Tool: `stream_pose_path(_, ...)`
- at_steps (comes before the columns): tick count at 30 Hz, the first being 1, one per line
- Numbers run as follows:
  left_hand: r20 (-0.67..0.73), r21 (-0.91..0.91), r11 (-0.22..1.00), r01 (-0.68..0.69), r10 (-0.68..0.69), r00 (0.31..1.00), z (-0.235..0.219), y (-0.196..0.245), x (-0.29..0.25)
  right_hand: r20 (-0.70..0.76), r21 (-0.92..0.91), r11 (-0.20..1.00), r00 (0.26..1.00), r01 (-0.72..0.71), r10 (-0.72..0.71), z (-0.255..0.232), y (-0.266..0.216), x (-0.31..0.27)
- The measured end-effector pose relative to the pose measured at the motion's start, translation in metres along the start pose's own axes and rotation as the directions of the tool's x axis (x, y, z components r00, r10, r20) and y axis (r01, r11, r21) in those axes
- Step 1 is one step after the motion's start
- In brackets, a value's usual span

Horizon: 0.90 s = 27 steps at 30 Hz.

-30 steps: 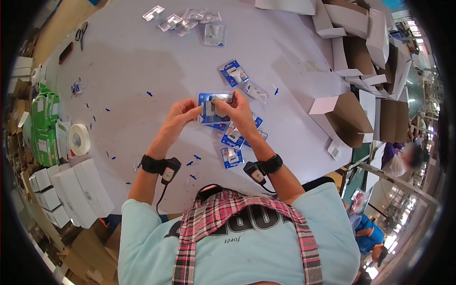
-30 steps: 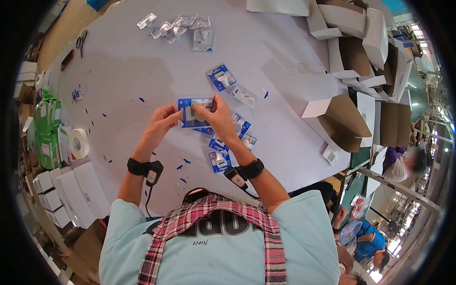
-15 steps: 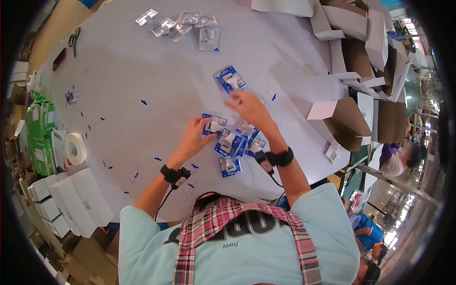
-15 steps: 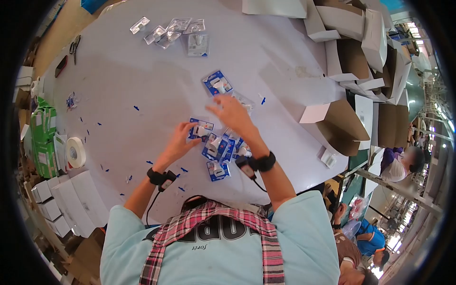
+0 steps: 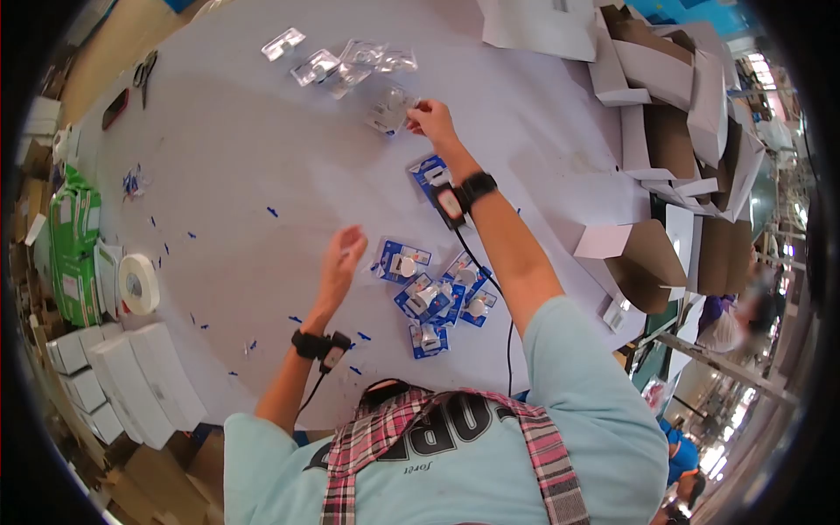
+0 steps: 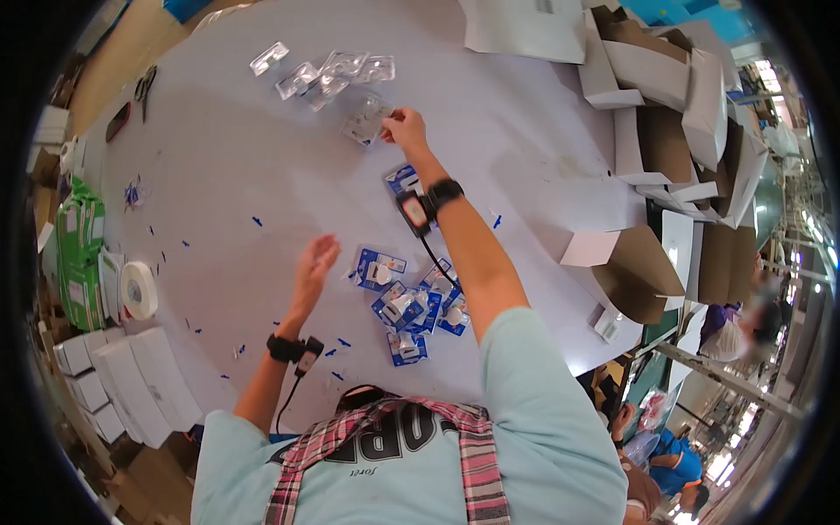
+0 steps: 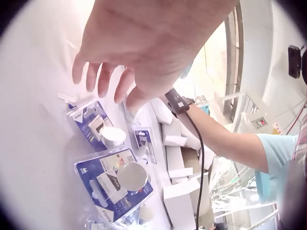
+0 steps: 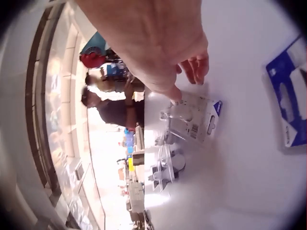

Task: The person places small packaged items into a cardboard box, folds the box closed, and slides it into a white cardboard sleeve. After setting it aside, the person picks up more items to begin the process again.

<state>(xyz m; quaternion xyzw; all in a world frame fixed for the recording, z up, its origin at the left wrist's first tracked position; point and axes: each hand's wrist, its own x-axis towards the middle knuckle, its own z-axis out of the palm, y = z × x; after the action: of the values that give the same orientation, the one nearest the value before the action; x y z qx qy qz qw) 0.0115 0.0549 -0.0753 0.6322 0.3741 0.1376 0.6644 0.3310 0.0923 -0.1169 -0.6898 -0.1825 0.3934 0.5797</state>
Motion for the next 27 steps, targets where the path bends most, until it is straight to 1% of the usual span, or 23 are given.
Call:
stream_pose_path(1, -0.069, -0.05, 0.998, -0.028, 0.024, 0.997, 0.0, 0.004, 0.008, 0.029, 0.11, 0.994, 1.0, -0.007, 0.004, 0.008, 0.001, -0.022)
stream_pose_path(2, -0.142, -0.096, 0.994, -0.06, 0.045, 0.989, -0.001, 0.01, 0.015, 0.072, 0.173, 0.985, 0.997, -0.028, 0.015, 0.014, -0.002, -0.048)
stream_pose_path(5, -0.179, -0.339, 0.94, 0.039, -0.105, 0.978, 0.005, 0.037, 0.031, 0.17, 0.324, 0.939, 0.983, -0.117, 0.064, 0.032, -0.001, -0.121)
stream_pose_path(8, -0.184, -0.411, 0.911, -0.027, -0.054, 0.981, 0.003, 0.046, 0.034, 0.241, 0.284, 0.945, 0.966, -0.16, 0.091, 0.043, -0.005, -0.185)
stream_pose_path(11, -0.124, -0.353, 0.935, 0.015, -0.063, 0.99, -0.011, 0.029, 0.026, 0.25, 0.231, 0.958, 0.962, -0.172, 0.112, 0.041, -0.013, -0.221)
stream_pose_path(12, -0.084, -0.334, 0.942, 0.035, -0.067, 0.994, -0.012, 0.035, 0.019, 0.191, 0.199, 0.974, 0.979, -0.109, 0.07, 0.037, -0.009, -0.224)
stream_pose_path(14, -0.006, -0.289, 0.955, 0.072, -0.077, 0.997, -0.015, 0.053, 0.0, 0.177, 0.136, 0.988, 0.983, -0.079, 0.055, 0.031, -0.029, -0.232)
stream_pose_path(15, -0.009, -0.199, 0.977, 0.077, -0.081, 0.997, -0.014, 0.053, -0.006, 0.169, 0.105, 0.992, 0.985, -0.063, 0.045, 0.028, -0.037, -0.234)
stream_pose_path(16, -0.011, -0.107, 0.991, 0.083, -0.085, 0.996, -0.01, 0.051, -0.011, 0.313, 0.05, 0.996, 0.948, -0.07, 0.051, 0.026, -0.036, -0.232)
stream_pose_path(17, -0.013, -0.014, 0.996, 0.087, -0.087, 0.996, -0.007, 0.051, -0.014, 0.319, -0.027, 1.0, 0.948, 0.006, 0.003, 0.026, -0.034, -0.235)
stream_pose_path(19, -0.101, 0.196, 0.977, 0.079, -0.06, 0.993, -0.002, 0.055, -0.016, 0.344, -0.178, 0.971, 0.935, 0.16, -0.091, 0.033, -0.034, -0.243)
stream_pose_path(20, -0.144, 0.297, 0.951, 0.084, -0.042, 0.989, -0.001, 0.056, -0.019, 0.307, -0.153, 0.977, 0.947, 0.146, -0.093, 0.035, -0.036, -0.25)
stream_pose_path(21, -0.08, 0.261, 0.962, 0.08, -0.061, 0.995, -0.002, 0.058, -0.02, 0.251, -0.057, 0.994, 0.965, 0.091, -0.074, 0.036, -0.031, -0.25)
stream_pose_path(23, 0.056, 0.184, 0.98, 0.076, -0.088, 0.995, -0.006, 0.065, -0.022, 0.141, 0.143, 0.99, 0.99, -0.005, -0.015, 0.034, -0.019, -0.25)
stream_pose_path(25, 0.187, -0.074, 0.986, 0.148, -0.132, 0.973, -0.008, 0.086, -0.028, 0.135, 0.201, 0.976, 0.99, -0.079, 0.052, 0.03, -0.022, -0.254)
stream_pose_path(26, 0.255, -0.196, 0.961, 0.194, -0.141, 0.957, -0.01, 0.092, -0.03, 0.133, 0.232, 0.966, 0.988, -0.114, 0.085, 0.028, -0.023, -0.255)
stream_pose_path(27, 0.31, -0.295, 0.924, 0.243, -0.147, 0.939, -0.014, 0.089, -0.03, 0.147, 0.274, 0.952, 0.984, -0.136, 0.098, 0.028, -0.025, -0.257)
